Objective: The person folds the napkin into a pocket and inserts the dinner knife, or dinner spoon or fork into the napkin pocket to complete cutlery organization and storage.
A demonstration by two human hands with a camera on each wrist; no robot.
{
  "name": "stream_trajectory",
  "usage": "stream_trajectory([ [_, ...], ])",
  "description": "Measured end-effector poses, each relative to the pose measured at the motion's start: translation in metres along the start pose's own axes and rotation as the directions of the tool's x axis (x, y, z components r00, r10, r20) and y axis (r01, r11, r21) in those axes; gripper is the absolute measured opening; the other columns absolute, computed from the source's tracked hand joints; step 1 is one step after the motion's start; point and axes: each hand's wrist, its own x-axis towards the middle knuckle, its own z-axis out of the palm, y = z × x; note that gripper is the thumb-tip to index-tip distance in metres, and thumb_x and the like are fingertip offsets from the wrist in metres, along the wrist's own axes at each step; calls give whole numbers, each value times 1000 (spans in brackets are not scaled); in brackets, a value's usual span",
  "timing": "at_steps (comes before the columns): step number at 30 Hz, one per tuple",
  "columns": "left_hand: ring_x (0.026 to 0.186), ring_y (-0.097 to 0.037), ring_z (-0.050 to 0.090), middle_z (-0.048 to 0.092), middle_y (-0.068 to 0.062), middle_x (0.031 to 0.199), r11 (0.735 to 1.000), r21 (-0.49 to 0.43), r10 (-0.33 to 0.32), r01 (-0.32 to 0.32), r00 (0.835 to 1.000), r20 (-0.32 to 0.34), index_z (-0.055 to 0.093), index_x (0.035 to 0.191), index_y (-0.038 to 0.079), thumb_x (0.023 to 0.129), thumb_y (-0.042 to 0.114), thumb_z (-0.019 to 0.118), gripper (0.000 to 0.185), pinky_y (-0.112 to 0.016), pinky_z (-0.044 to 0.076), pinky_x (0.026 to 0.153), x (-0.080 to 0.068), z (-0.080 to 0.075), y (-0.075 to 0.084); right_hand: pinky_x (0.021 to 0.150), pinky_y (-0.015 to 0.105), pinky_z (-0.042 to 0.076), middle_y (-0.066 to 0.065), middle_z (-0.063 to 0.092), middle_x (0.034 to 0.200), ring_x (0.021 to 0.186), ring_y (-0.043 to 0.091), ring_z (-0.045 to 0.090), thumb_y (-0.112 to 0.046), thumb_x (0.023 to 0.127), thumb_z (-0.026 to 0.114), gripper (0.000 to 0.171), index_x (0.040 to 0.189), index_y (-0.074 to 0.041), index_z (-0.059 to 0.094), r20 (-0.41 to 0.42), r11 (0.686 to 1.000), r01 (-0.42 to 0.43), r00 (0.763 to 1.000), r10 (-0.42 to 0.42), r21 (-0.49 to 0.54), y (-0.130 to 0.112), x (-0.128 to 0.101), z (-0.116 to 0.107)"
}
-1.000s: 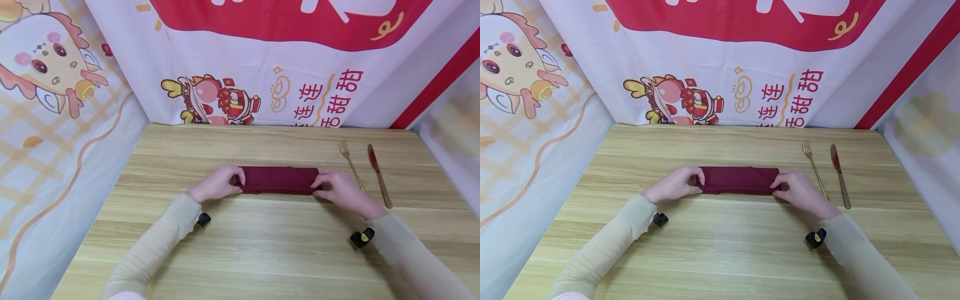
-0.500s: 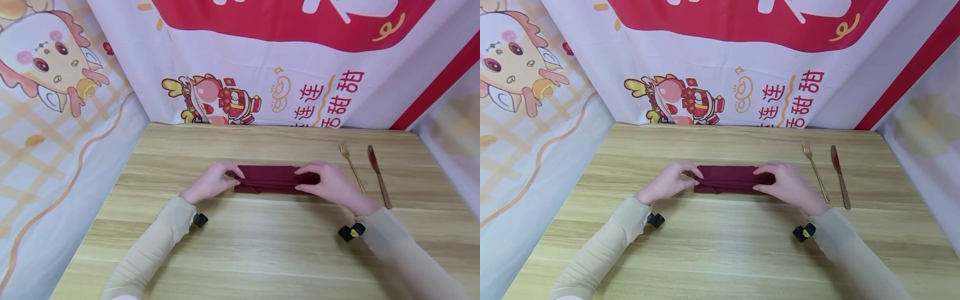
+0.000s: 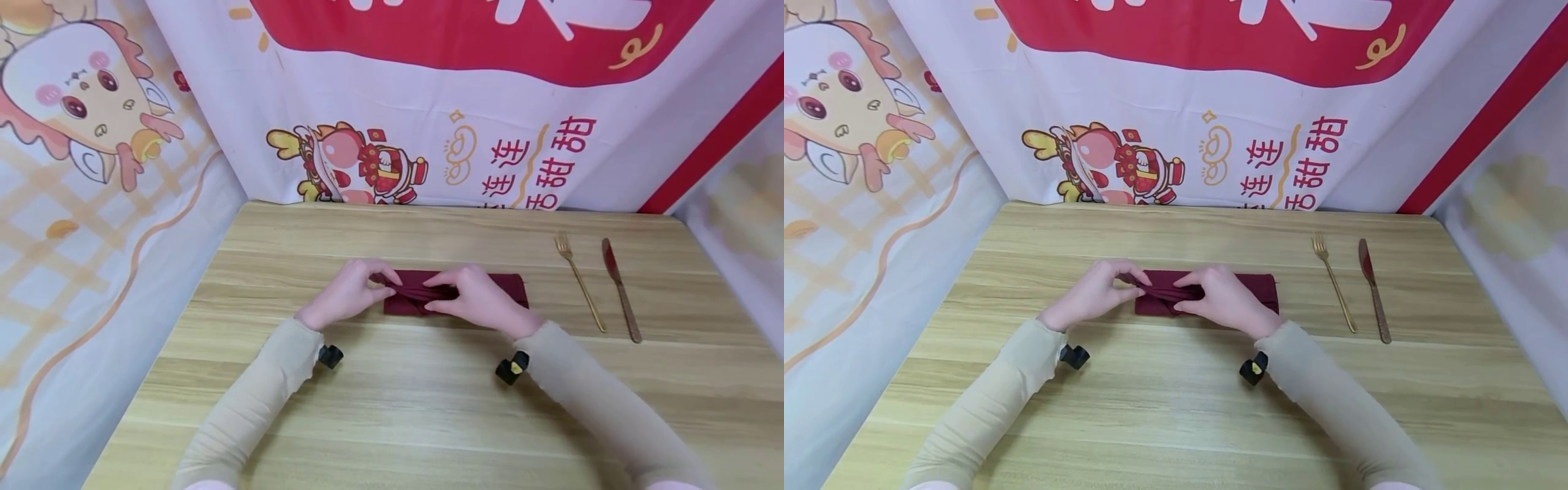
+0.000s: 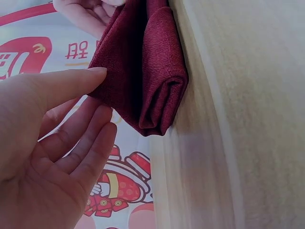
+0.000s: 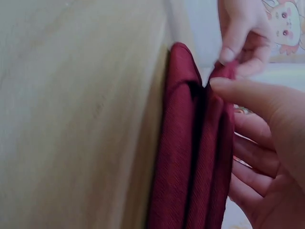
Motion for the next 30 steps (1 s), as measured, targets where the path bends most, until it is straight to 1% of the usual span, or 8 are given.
stream_trajectory([
  [4,98,-10,64,72,6,105,1000,-3,6,-6,1000,-13,77,104,15,92,9,78,13,-32,52,90,3,0,1,75,32,56,0,75,105,86,7,67,-24,89,82,23,109,-12,80,-15,1000,17,1000,-17,15,0,3,8],
  [9,94,-9,64,72,5,103,1000,-11,13,-14,999,-35,77,104,13,93,8,77,13,-32,53,88,6,2,2,61,28,49,-3,76,100,69,8,61,-26,92,80,19,106,-14,81,-41,1000,-17,999,18,15,-1,5,13],
  [12,92,-9,65,72,5,101,1000,-20,22,-23,998,-62,76,105,11,93,8,77,13,-31,54,87,8,3,2,59,27,47,-2,76,101,66,9,59,-30,93,78,20,107,-15,81,-53,999,-36,998,36,2,-3,6,13],
  [16,92,-12,66,71,2,100,998,-49,24,-29,995,-97,72,113,7,90,6,79,24,-31,54,87,9,4,3,63,28,51,2,76,104,67,7,61,-28,97,74,22,109,-12,80,-73,999,-49,996,48,-12,-2,9,13],
  [19,94,-22,66,70,-3,101,996,-89,10,-22,992,-127,68,115,4,85,4,83,33,-35,54,88,6,2,2,67,32,53,2,76,103,71,9,62,-25,99,71,19,109,-11,80,-84,998,-61,995,61,4,1,12,11],
  [22,99,-32,65,69,-9,104,992,-126,-16,-1,991,-136,67,112,3,83,3,85,34,-42,53,90,1,-1,1,76,37,56,3,75,104,83,14,66,-22,99,70,19,110,-10,79,-97,996,-74,992,79,47,3,14,7],
  [26,101,-29,64,70,-7,106,995,-93,-53,45,995,-81,70,107,5,84,7,85,27,-43,52,92,-6,-2,-2,87,41,55,5,75,108,100,17,68,-20,99,70,19,111,-7,78,-112,990,-93,988,104,102,6,18,2],
  [30,102,-20,63,70,2,111,999,-2,-52,52,999,-4,74,110,10,88,10,82,24,-37,51,93,-7,0,-3,88,40,55,4,75,107,101,17,67,-20,100,69,18,110,-8,78,-92,983,-123,986,136,135,11,23,0],
])
